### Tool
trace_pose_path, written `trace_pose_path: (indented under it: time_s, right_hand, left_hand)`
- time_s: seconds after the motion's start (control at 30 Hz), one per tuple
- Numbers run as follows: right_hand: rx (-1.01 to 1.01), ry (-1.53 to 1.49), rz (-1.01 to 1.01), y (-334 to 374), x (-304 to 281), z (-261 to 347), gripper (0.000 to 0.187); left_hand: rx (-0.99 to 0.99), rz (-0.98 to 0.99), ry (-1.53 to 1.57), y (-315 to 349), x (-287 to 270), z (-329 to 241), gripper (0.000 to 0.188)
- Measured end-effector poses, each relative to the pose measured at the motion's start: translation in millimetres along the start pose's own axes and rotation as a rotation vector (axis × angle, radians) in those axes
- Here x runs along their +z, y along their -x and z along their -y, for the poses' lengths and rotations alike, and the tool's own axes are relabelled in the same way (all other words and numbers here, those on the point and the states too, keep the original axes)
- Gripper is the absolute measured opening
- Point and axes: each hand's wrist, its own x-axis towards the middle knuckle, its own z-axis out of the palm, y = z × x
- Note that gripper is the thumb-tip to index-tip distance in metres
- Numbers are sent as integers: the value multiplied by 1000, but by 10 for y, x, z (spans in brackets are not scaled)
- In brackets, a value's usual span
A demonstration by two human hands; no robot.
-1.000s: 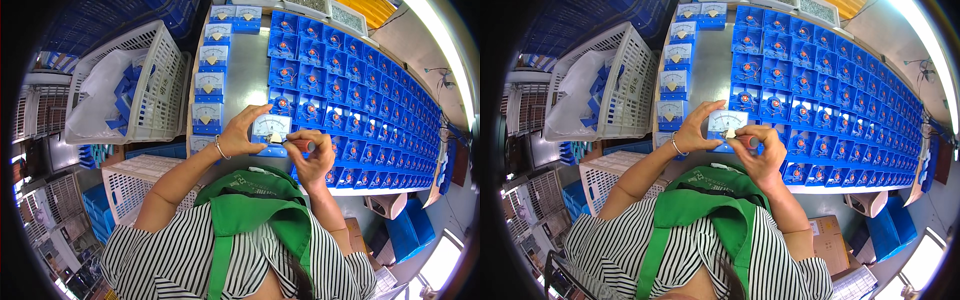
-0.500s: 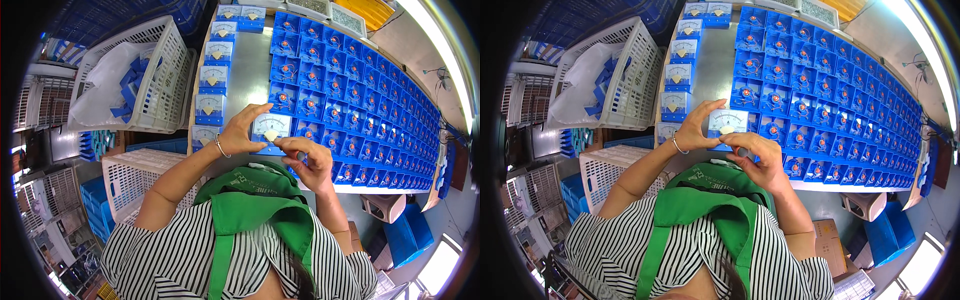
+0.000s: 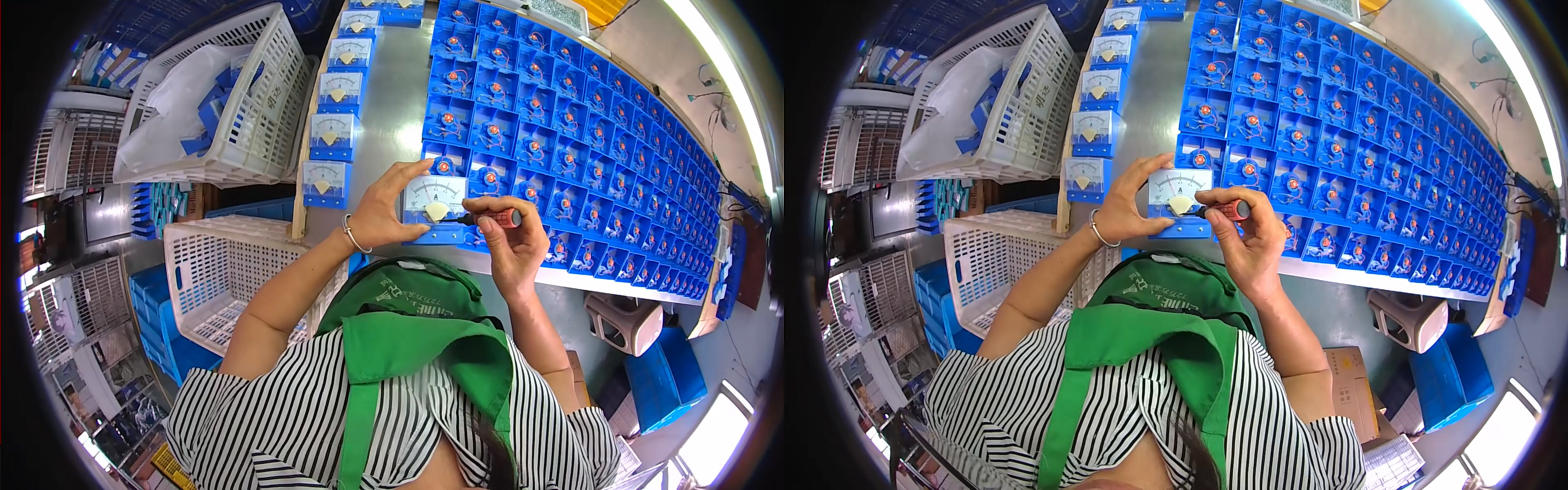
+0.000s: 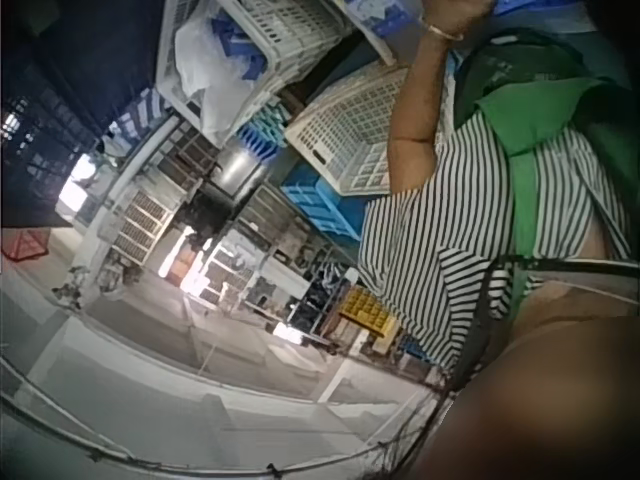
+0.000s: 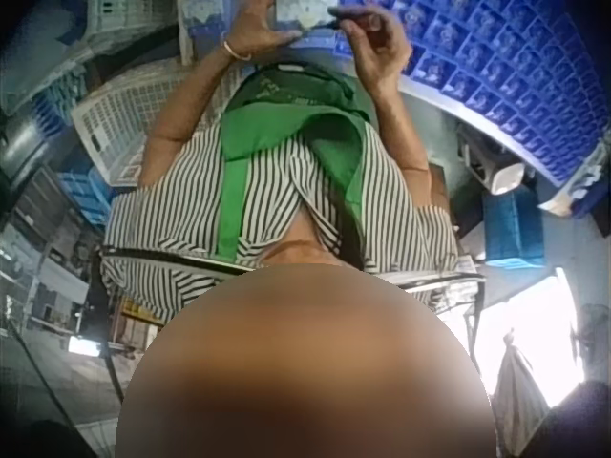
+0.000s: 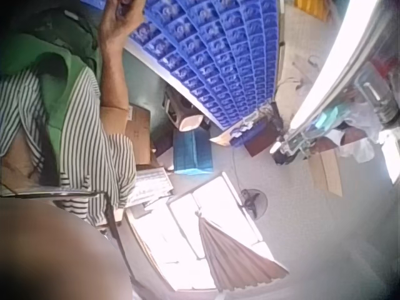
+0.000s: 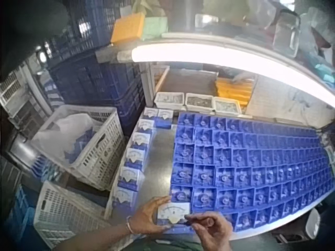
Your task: Assembling and adjusting analog panel meters at a workbench.
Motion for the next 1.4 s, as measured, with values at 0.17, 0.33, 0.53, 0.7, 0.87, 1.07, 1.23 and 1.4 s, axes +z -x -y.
trace_pose_path:
  time_s: [0.17, 0.33, 0.53, 0.7, 0.87, 1.07, 1.23, 1.4]
  right_hand:
    - [65, -233, -55, 126, -101, 58, 14]
    - [674, 12, -9, 271, -232, -288, 17]
    - [813, -542, -62, 474, 133, -527, 22]
    - [400, 446, -30, 510, 440, -681, 17]
    - [151, 976, -9, 532, 660, -1088, 17]
    - [251, 1298, -22, 502, 790, -1511, 24]
    - [309, 1132, -19, 343, 821, -1060, 20]
    - [227, 958, -55, -10, 721, -869, 15]
  left_hand:
    - [30, -13, -43, 214, 42, -18, 87]
    - [91, -32, -28, 347, 50, -71, 84]
    - [17, 16, 35, 413, -60, 50, 80]
    - [54, 78, -103, 455, -320, 413, 69]
    - [-111, 41, 32, 430, -708, 637, 53]
    - [46, 33, 4, -45, -1061, 896, 53]
    - [215, -109, -159, -971, -1184, 1216, 57]
    - [261, -216, -553, -2336, -1377, 1872, 58]
